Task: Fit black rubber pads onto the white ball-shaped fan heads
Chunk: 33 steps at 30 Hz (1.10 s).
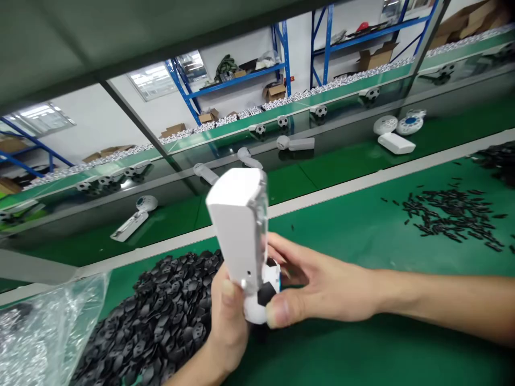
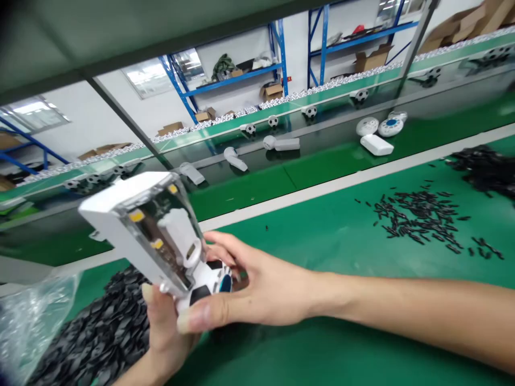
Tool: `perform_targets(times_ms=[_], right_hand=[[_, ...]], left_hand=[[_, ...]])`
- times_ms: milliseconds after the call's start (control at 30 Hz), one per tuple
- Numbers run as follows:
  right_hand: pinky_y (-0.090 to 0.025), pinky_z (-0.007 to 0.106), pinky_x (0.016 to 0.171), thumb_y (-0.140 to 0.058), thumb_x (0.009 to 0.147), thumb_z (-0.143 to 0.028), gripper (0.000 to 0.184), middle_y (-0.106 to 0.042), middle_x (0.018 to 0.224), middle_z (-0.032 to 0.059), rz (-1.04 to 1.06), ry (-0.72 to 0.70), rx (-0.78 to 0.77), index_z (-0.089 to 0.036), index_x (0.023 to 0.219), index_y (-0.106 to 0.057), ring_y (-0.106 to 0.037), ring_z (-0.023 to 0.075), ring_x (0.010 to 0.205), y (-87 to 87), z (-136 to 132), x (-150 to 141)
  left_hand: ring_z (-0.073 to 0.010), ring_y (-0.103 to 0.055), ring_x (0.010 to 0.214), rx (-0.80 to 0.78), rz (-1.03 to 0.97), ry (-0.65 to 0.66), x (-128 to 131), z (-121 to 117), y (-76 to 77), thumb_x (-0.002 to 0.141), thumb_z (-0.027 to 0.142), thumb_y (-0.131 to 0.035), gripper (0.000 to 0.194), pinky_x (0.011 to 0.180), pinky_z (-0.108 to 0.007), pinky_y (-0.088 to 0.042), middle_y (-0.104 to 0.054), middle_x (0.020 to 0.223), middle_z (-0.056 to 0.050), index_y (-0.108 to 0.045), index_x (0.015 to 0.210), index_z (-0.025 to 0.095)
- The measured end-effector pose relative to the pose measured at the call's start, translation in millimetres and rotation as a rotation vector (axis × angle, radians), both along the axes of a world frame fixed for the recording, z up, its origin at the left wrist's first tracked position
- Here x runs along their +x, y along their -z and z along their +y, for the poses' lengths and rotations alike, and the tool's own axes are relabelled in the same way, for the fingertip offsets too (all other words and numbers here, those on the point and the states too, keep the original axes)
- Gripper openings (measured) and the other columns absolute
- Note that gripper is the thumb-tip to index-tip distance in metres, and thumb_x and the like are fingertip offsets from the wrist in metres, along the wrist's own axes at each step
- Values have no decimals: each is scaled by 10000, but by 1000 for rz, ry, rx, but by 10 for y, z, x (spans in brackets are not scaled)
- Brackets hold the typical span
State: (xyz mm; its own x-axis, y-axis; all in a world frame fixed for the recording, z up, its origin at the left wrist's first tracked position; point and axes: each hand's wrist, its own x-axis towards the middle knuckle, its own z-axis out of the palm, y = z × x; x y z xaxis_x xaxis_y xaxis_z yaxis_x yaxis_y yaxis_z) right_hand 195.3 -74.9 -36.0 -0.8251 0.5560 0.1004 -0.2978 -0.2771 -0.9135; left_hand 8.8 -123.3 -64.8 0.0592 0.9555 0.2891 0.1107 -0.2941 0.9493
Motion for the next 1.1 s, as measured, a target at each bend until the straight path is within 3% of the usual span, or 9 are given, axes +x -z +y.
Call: perform_targets(times_ms=[133, 267, 367, 633, 767, 833, 967, 1033, 1100], right_hand=[[-502, 246, 806, -1049, 662, -296, 789, -672, 1179, 20, 92, -40, -136, -220, 1288, -574, -620, 150, 914, 38, -35, -77], [-493, 250, 810, -1043, 673, -279, 568, -678, 946, -15, 73, 42, -176, -185, 1060, -638, -604, 152, 880, 33, -65, -64], [-483, 242, 787, -1041, 671, -279, 484, -667, 896, -15, 65, 57, -171, -164, 944, -658, -592, 147, 858, 22, -76, -46], [-526, 254, 824, -1017, 696, -211, 434, -692, 912, -12, 14, 64, -219, -179, 942, -661, -650, 165, 885, -108, -112, -7], [-532, 255, 805, -958, 799, -289, 345, -697, 913, -5, 25, 48, -160, -175, 967, -679, -649, 158, 881, -76, -100, -7], [-534, 259, 826, -979, 775, -320, 399, -702, 949, 3, 31, 71, -145, -168, 1009, -695, -649, 164, 911, -22, -87, -20], [-554, 295, 937, -1055, 657, -352, 676, -732, 1120, 36, -53, 78, -153, -180, 1191, -678, -685, 207, 1040, 103, -37, -35], [-553, 337, 1014, -999, 757, -436, 663, -739, 1210, 73, -116, 89, -85, -182, 1268, -662, -697, 235, 1129, 175, 20, -27], [-564, 335, 982, -866, 896, -548, 546, -749, 1212, 100, -168, 221, 53, -171, 1245, -680, -706, 239, 1130, 270, 113, -14]], left_hand=[[-282, -691, 863, -38, -47, 64, 19, -51, -25, 920, 902, -459, 758, 705, -391, -617, -742, 1029, -102, -767, 1157, 250], [-220, -661, 721, -21, -65, 61, 46, -25, -20, 931, 815, -590, 623, 624, -326, -584, -730, 884, -59, -768, 1117, 247], [-226, -688, 757, -21, -85, 62, 54, -22, 22, 952, 789, -586, 607, 662, -327, -601, -744, 897, -61, -771, 1122, 237], [-258, -717, 903, 5, -49, 140, 26, -65, 36, 960, 791, -570, 621, 786, -370, -605, -750, 1114, -75, -738, 1238, 262], [-242, -695, 833, 14, -35, 127, 28, -27, 6, 954, 796, -575, 620, 733, -354, -594, -745, 1026, -74, -746, 1160, 237], [-222, -664, 780, -15, -51, 103, 35, 15, -6, 932, 795, -616, 619, 696, -332, -587, -723, 943, -74, -753, 1083, 210], [-170, -611, 636, -257, -385, 229, 30, 132, -99, 953, 752, -618, 593, 507, -258, -559, -673, 834, -71, -753, 967, 175], [-137, -567, 543, -455, -636, 369, -7, 196, -185, 941, 711, -658, 562, 376, -202, -481, -656, 791, -67, -751, 935, 157], [-110, -539, 516, -581, -826, 450, -74, 256, -279, 896, 582, -770, 445, 317, -143, -413, -630, 748, -50, -742, 887, 138]])
